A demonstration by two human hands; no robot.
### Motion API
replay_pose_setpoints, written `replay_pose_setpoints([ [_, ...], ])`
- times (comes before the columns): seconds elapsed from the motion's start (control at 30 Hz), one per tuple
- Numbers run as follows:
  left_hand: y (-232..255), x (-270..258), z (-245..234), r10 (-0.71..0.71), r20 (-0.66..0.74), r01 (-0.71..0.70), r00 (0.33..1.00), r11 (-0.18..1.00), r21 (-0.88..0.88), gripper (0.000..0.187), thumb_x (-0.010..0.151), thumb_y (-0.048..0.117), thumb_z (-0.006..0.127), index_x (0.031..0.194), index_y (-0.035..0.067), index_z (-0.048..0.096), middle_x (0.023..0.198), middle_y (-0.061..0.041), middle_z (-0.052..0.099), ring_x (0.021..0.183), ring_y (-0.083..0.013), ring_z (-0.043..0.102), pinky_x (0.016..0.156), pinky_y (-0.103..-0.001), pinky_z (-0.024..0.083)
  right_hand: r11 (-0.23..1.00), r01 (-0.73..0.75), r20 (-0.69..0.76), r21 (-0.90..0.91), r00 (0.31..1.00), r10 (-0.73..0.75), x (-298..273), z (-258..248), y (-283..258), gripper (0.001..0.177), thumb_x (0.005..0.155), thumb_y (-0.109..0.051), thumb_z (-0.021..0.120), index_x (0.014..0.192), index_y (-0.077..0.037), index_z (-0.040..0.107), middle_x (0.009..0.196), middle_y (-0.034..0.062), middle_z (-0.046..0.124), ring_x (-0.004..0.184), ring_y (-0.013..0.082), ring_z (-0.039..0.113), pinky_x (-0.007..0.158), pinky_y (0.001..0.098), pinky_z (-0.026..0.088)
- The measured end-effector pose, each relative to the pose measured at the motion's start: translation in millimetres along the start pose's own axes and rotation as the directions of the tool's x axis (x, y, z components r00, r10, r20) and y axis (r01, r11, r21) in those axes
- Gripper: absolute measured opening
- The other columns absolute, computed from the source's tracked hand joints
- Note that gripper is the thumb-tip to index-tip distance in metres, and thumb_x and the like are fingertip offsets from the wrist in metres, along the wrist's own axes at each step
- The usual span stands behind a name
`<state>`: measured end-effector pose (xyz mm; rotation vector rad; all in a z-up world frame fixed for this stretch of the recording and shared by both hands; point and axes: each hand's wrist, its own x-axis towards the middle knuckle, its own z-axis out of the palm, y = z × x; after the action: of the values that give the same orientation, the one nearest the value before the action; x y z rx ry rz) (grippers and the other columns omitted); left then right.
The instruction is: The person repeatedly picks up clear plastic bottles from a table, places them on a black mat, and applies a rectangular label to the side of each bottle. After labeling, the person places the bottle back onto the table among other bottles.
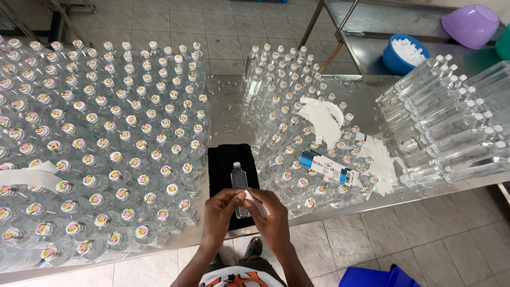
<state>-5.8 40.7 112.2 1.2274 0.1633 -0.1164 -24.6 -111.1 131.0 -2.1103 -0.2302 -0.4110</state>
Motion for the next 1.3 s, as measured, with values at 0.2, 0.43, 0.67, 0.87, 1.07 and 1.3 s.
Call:
replay_pose_setpoints([
  [0.2,-11,-3,-2,-0.044,0.012,0.044,0.999,0.998,-0.037,0.020,0.095,0.010,0.081,0.111,-0.001,0.086,0.086,-0.013,0.086,0.071,-0.0201,0.078,0.074,-0.031,0.066,0.767,-0.527,0.081,0.366,0.839,0.538,1,-4,-18,0.031,0.089,-0.015,0.084,0.119,-0.006,0.087,0.110,0.0081,0.090,0.100,0.0169,0.084,0.087,0.0294,0.067],
  [0.43,-13,-12,16,-0.030,0.077,0.032,0.997,0.999,-0.032,0.017,0.096,0.006,0.080,0.110,-0.003,0.083,0.090,-0.013,0.085,0.076,-0.0195,0.077,0.076,-0.032,0.068,0.579,-0.505,0.063,0.640,0.786,0.615,-10,-9,-1,0.018,0.092,-0.008,0.081,0.107,0.002,0.082,0.092,0.0154,0.085,0.093,0.0223,0.080,0.090,0.0333,0.060],
  [0.67,-10,-15,28,-0.056,0.085,0.047,0.995,0.994,0.097,0.020,0.095,0.015,0.082,0.109,0.002,0.084,0.081,-0.012,0.084,0.075,-0.0192,0.082,0.075,-0.031,0.067,0.006,-0.466,0.378,0.885,0.726,0.575,-28,-11,55,0.009,0.094,-0.012,0.078,0.096,-0.009,0.069,0.090,0.0058,0.066,0.087,0.0215,0.061,0.085,0.0402,0.046],
  [0.87,-21,-14,38,0.019,0.030,-0.022,0.999,0.993,0.113,0.019,0.097,0.014,0.073,0.111,0.003,0.080,0.096,-0.011,0.084,0.084,-0.0221,0.080,0.080,-0.034,0.065,0.221,-0.281,0.065,0.934,0.740,0.670,-32,-33,66,0.012,0.096,-0.015,0.078,0.100,-0.008,0.069,0.098,0.0070,0.074,0.088,0.0200,0.068,0.078,0.0335,0.052],
  [1.07,-19,2,59,0.040,-0.169,-0.067,0.985,0.985,-0.160,0.018,0.107,0.021,0.067,0.111,0.004,0.068,0.090,-0.008,0.073,0.088,-0.0185,0.069,0.080,-0.034,0.057,0.571,-0.535,0.052,0.623,0.757,0.652,-42,-71,64,0.039,0.086,-0.028,0.081,0.119,-0.007,0.075,0.113,0.0138,0.085,0.112,0.0309,0.078,0.105,0.0466,0.057],
  [1.3,-13,14,87,0.199,-0.049,-0.186,0.979,0.963,0.197,0.030,0.100,0.032,0.075,0.116,0.008,0.083,0.096,-0.004,0.084,0.079,-0.0114,0.070,0.065,-0.025,0.048,0.848,-0.396,0.075,0.351,0.915,0.397,-19,-137,65,0.052,0.097,-0.059,0.063,0.114,-0.014,0.082,0.123,0.0071,0.086,0.115,0.0257,0.082,0.098,0.0429,0.064],
])
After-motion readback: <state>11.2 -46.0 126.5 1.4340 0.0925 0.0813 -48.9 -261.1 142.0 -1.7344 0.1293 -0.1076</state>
